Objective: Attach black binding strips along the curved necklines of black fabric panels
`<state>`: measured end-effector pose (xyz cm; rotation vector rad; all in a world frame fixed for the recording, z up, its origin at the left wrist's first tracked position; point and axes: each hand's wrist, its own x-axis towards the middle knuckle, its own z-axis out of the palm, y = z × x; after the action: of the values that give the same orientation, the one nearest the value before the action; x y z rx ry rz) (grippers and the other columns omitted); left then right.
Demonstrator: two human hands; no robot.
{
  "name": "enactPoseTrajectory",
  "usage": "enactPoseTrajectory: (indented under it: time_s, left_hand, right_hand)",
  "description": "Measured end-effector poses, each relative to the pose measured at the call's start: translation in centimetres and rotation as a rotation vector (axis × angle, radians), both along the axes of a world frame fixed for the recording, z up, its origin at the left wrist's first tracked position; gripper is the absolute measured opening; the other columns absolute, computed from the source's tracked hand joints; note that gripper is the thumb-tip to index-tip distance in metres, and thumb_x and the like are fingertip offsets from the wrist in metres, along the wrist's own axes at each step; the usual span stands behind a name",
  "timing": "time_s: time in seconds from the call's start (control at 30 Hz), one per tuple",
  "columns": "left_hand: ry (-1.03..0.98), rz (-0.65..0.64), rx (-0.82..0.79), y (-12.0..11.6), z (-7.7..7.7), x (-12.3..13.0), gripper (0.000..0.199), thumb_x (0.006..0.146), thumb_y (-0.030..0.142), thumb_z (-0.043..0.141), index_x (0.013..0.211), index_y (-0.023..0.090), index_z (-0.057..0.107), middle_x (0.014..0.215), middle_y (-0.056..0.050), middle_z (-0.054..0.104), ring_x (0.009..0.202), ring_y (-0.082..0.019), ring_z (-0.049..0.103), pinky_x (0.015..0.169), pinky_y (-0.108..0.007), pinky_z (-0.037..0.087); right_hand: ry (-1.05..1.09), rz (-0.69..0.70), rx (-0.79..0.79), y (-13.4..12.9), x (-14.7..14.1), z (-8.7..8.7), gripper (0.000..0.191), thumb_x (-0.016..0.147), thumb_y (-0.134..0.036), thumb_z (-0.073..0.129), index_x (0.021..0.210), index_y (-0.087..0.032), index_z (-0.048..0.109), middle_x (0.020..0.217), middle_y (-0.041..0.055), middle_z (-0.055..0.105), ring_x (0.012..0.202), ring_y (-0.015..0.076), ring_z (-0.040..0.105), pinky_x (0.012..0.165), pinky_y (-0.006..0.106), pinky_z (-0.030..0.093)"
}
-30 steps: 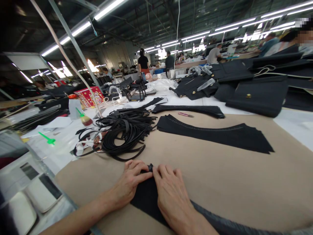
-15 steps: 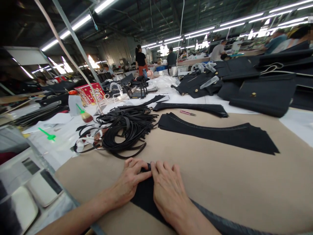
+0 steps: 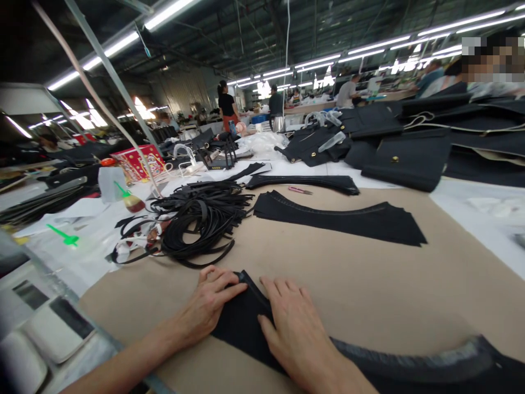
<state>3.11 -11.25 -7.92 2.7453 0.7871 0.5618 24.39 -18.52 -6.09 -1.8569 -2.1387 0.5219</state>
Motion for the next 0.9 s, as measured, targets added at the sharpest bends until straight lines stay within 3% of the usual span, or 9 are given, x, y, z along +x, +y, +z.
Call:
enactPoseTrajectory:
  time_s: [0.17,0.27,0.4,0.5,0.7,0.9]
  left_hand:
    - [-0.118,0.084,-0.006,-0.5,0.9,1.5,0.03,0.09,0.006,0.037,0.099,0.021,0.062,0.096,-0.004,0.063,0.099,-0.02,0.052,0.094,-0.041,0.027]
    - [-0.144,0.093,-0.028,-1.2,1.8,3.3,0.024,0.088,0.008,0.043,0.099,0.021,0.06,0.099,-0.004,0.061,0.099,-0.02,0.051,0.093,-0.04,0.028]
    - [-0.035,0.015,-0.144,-1.8,2.4,5.5,0.031,0.082,0.007,0.056,0.108,0.024,0.059,0.103,-0.002,0.06,0.103,-0.021,0.049,0.094,-0.039,0.029]
    - [0.068,-0.017,-0.203,-1.6,2.5,6.4,0.032,0.079,0.004,0.057,0.102,0.024,0.062,0.098,0.0,0.06,0.101,-0.02,0.05,0.092,-0.038,0.031]
    - [0.189,-0.003,-0.239,-1.1,3.4,7.6,0.029,0.075,0.0,0.054,0.089,0.022,0.067,0.09,-0.001,0.061,0.096,-0.019,0.052,0.087,-0.032,0.038]
    - [0.201,0.039,-0.277,-1.5,3.7,8.1,0.028,0.075,-0.002,0.053,0.083,0.02,0.069,0.085,-0.001,0.061,0.09,-0.018,0.055,0.08,-0.027,0.043]
  right_hand:
    - [0.028,-0.05,-0.023,-0.6,0.2,0.6,0.038,0.083,-0.012,0.058,0.12,-0.017,0.057,0.114,0.009,0.06,0.108,0.0266,0.051,0.094,0.042,0.037]
    - [0.066,-0.065,-0.025,-0.7,0.5,0.9,0.031,0.082,-0.012,0.058,0.112,-0.017,0.058,0.107,0.008,0.063,0.104,0.0254,0.054,0.091,0.04,0.038]
    - [0.088,-0.093,-0.049,-1.2,1.1,0.9,0.026,0.082,-0.011,0.057,0.107,-0.016,0.059,0.103,0.0082,0.063,0.1,0.0247,0.056,0.087,0.037,0.04]
    - [0.089,-0.118,-0.055,-1.5,1.5,0.8,0.023,0.08,-0.009,0.055,0.101,-0.016,0.061,0.099,0.0071,0.064,0.096,0.0235,0.057,0.082,0.033,0.04]
    - [0.126,-0.111,-0.068,-1.2,1.9,0.8,0.017,0.075,-0.007,0.055,0.087,-0.017,0.062,0.089,0.0053,0.066,0.086,0.022,0.059,0.073,0.03,0.038]
    - [0.176,-0.096,-0.041,-1.4,2.1,0.3,0.015,0.08,-0.008,0.055,0.088,-0.018,0.062,0.091,0.0037,0.064,0.085,0.0196,0.058,0.074,0.028,0.038]
